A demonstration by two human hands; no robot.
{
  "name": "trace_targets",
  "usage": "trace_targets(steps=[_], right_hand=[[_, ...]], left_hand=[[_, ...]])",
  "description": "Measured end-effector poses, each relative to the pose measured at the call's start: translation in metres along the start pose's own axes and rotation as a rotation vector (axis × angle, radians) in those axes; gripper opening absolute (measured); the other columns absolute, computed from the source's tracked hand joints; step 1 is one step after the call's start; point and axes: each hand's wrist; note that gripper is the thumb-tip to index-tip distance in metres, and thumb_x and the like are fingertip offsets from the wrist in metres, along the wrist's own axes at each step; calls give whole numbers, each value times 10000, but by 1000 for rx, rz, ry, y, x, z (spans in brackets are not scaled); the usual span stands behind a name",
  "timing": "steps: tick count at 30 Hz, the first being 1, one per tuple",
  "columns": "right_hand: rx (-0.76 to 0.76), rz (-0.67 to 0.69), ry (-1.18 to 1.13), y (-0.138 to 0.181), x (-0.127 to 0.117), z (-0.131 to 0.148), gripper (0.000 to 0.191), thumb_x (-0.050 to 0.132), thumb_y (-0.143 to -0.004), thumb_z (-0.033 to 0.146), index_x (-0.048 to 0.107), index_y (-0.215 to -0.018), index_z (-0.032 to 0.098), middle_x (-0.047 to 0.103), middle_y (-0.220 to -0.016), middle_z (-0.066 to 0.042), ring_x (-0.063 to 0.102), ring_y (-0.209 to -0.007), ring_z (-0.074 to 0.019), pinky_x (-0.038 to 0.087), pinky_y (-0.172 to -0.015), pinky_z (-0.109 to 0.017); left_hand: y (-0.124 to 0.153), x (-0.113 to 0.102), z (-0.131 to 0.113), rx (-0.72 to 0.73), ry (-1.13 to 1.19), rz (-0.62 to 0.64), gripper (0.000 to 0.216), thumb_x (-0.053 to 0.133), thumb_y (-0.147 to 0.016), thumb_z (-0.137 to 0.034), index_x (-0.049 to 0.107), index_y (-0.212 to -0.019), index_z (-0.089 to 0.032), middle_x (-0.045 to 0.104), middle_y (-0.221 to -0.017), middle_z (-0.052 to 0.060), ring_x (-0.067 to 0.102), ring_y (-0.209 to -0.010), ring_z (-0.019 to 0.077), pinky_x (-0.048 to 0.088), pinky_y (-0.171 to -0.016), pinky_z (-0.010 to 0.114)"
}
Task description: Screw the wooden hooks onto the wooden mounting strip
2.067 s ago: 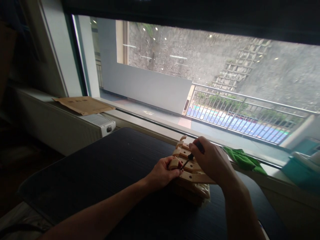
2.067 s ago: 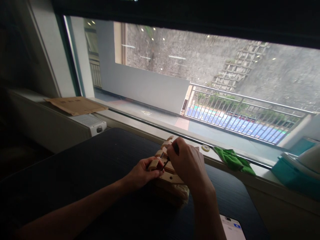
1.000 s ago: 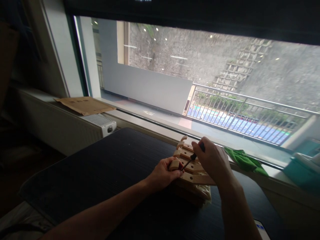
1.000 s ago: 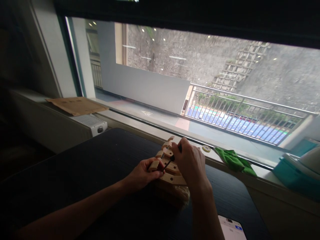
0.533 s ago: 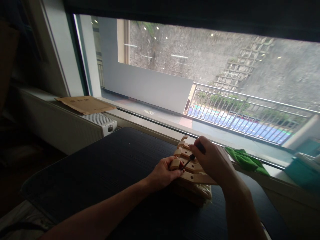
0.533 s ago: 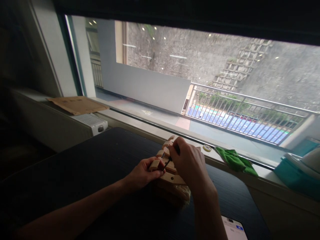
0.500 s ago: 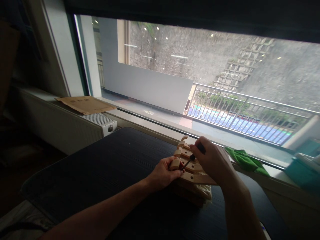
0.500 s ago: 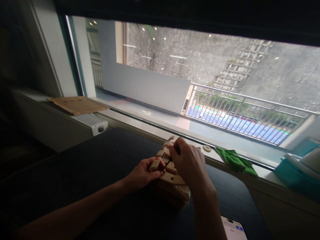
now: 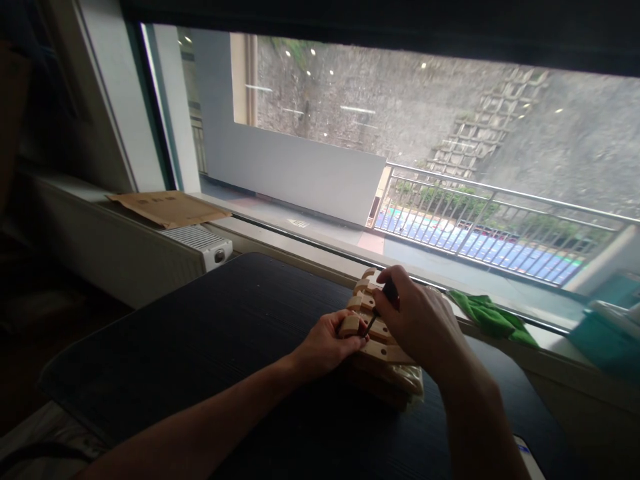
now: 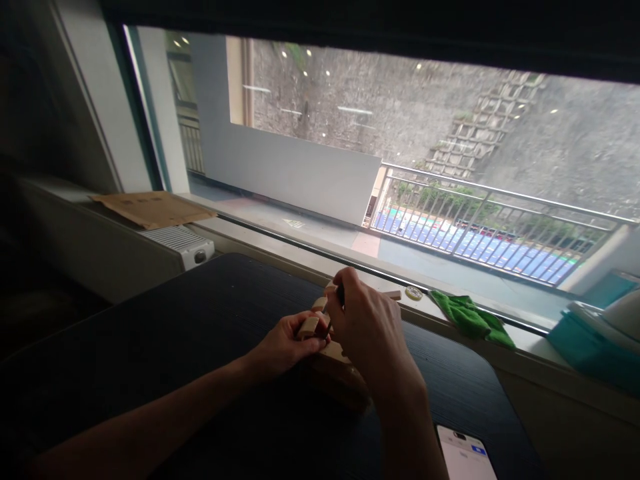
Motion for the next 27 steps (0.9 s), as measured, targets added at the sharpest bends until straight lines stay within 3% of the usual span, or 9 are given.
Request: trace_targets(steps=[7,15,24,27], right_hand=[[138,-35,28,-6,6,-14,239,460,-826,446,527,-755,229,558,-559,19,440,-500,-135,203,-510,-257],[-70,-2,-153,2,-2,3,170,467,-844,362,599,-866,256,594,-629,35,474,-528,-118,225,-515,-248],[162,-83,-54,-11,16,-11,287,446,-831,447,497,-673,213,496,-522,15,377,-479,-126,214,-503,-249],[160,-71,-100,-9,13,-12,252,427,-846,432,511,-744,218,546,-563,8,432,-497,-137,223,-512,-248]], left_hand=[[2,2,-6,-25,3,-30,161,700,-642,-216,604,-743,-136,532,-719,-21,466,-654,103,374,-618,208],[0,0,-2,-2,25,3,152,688,-650,-214,586,-733,-136,540,-685,-20,476,-639,103,383,-628,216],[2,1,-5,-40,56,1,194,721,-607,-229,604,-733,-140,539,-661,-30,464,-615,102,378,-597,211],[1,1,-4,-32,51,-10,200,723,-606,-228,609,-745,-141,541,-679,-31,470,-628,102,382,-607,209]])
Point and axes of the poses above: each hand's wrist, its own y-axis away from the middle knuckle, its own x-axis out of the palm, z = x × y
